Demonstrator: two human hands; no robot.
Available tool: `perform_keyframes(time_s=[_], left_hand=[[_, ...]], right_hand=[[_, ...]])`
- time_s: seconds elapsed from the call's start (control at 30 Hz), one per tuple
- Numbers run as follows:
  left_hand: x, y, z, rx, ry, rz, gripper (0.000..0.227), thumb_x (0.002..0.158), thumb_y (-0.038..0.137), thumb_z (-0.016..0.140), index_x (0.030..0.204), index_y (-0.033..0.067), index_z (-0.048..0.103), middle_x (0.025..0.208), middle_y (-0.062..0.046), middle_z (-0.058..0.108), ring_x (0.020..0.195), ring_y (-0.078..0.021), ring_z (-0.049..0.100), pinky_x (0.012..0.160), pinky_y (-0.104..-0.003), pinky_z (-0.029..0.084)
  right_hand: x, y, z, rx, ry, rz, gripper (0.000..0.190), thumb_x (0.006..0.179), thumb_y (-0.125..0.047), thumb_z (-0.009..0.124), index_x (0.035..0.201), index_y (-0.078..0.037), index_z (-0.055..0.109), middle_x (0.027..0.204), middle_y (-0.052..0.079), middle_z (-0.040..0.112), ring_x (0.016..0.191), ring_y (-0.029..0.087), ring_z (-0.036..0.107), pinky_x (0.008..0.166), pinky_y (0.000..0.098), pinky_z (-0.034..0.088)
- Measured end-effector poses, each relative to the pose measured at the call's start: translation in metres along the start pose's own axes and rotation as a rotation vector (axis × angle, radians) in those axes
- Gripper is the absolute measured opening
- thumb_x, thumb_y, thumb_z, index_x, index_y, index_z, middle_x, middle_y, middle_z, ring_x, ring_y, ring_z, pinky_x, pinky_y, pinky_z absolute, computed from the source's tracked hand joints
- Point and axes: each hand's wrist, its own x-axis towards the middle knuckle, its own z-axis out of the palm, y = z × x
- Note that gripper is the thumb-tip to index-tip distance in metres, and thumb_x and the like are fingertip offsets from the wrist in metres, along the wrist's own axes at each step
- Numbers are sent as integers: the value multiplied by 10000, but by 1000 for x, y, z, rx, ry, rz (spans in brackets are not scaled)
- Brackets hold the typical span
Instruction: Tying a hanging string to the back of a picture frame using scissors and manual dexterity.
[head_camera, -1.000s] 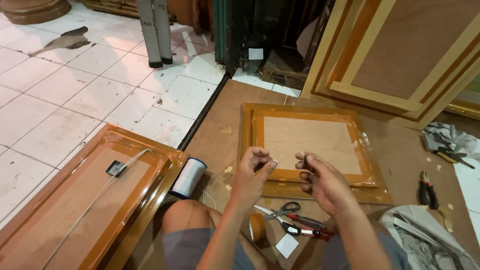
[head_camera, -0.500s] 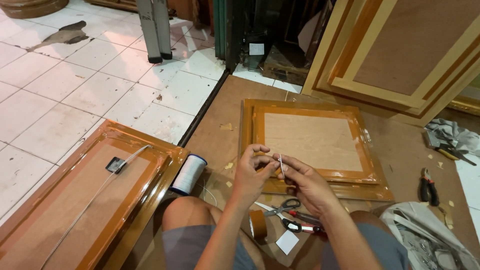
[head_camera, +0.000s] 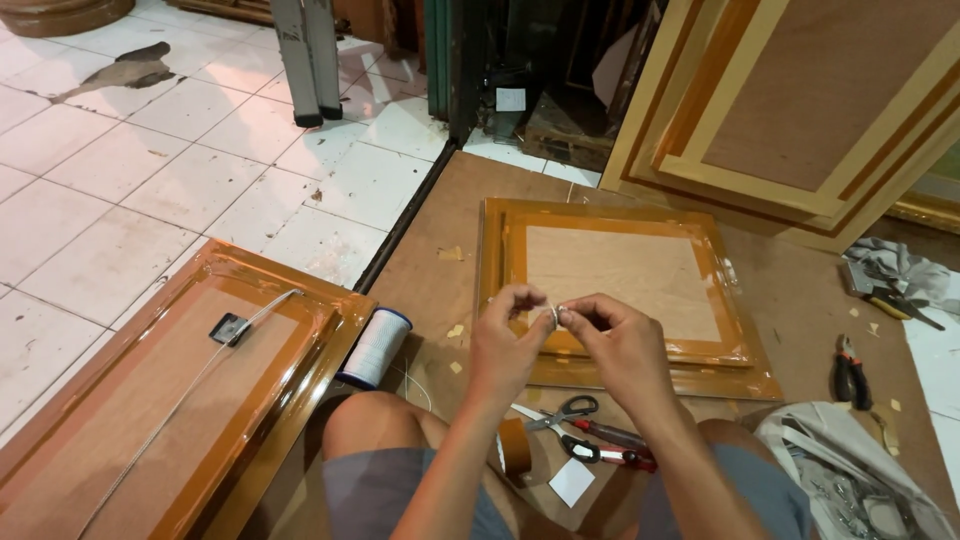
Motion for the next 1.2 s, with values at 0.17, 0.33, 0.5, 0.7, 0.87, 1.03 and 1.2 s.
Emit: perform_keyframes(time_s=[0.17, 0.33, 0.5, 0.7, 0.87, 1.03, 1.2], left_hand=[[15, 3, -8, 378, -66, 269, 557, 923, 211, 848, 1471, 269, 770, 1300, -145, 645, 1255, -437, 655, 1152, -533, 502], [49, -18, -24, 388, -332, 188, 268, 992, 257, 659, 1179, 227, 849, 1142, -66, 844, 1328, -317, 731, 1354, -524, 285], [50, 24, -39, 187, -383, -18, 220, 937, 189, 600, 931, 178, 819, 890, -75, 808, 1052, -287, 730, 1209, -481, 449], [81, 8, -66, -108, -156, 34, 258, 1007, 286, 679, 873, 114, 818, 964, -106, 793, 1001, -253, 713, 1096, -452, 518], [92, 27, -105, -293, -6, 129, 307, 1081, 198, 565, 821, 86, 686, 775, -128, 692, 853, -246, 714, 920, -358, 554], [104, 32, -119, -254, -88, 20, 353, 1085, 264, 491, 826, 95, 659, 878, -70, 677, 913, -204, 656, 968, -361, 558], [125, -14, -137, -358, -51, -133, 318, 1094, 337, 624, 846, 147, 679, 873, -17, 691, 991, -223, 785, 1070, -357, 548]], right_hand=[[0, -21, -5, 31, 29, -80, 112, 1022, -236, 854, 1110, -208, 917, 875, 64, 869, 858, 150, 766, 764, 342, 611], [9, -28, -7, 183, 1, -139, 107, 1075, -160, 794, 1143, -124, 868, 951, 107, 865, 900, 187, 775, 766, 327, 595], [7, -59, -30, 475, -9, -75, 122, 1109, -135, 697, 1202, -101, 767, 1143, 117, 864, 934, 180, 791, 699, 254, 580], [28, -40, -59, 899, 62, 30, 124, 1189, -269, 577, 1283, -262, 659, 1309, 7, 821, 1075, 153, 783, 821, 296, 600], [59, 22, -100, 1136, 210, 71, 136, 1229, -389, 519, 1187, -400, 648, 1391, -78, 817, 1187, 113, 781, 971, 325, 598], [46, -22, -109, 1235, 366, 307, 75, 1200, -219, 579, 1153, -257, 623, 1288, 12, 852, 1078, 116, 786, 941, 288, 646], [36, -39, -121, 1311, 461, 329, 97, 1197, -262, 567, 1222, -200, 638, 1190, 7, 804, 1075, 119, 769, 1007, 287, 676]])
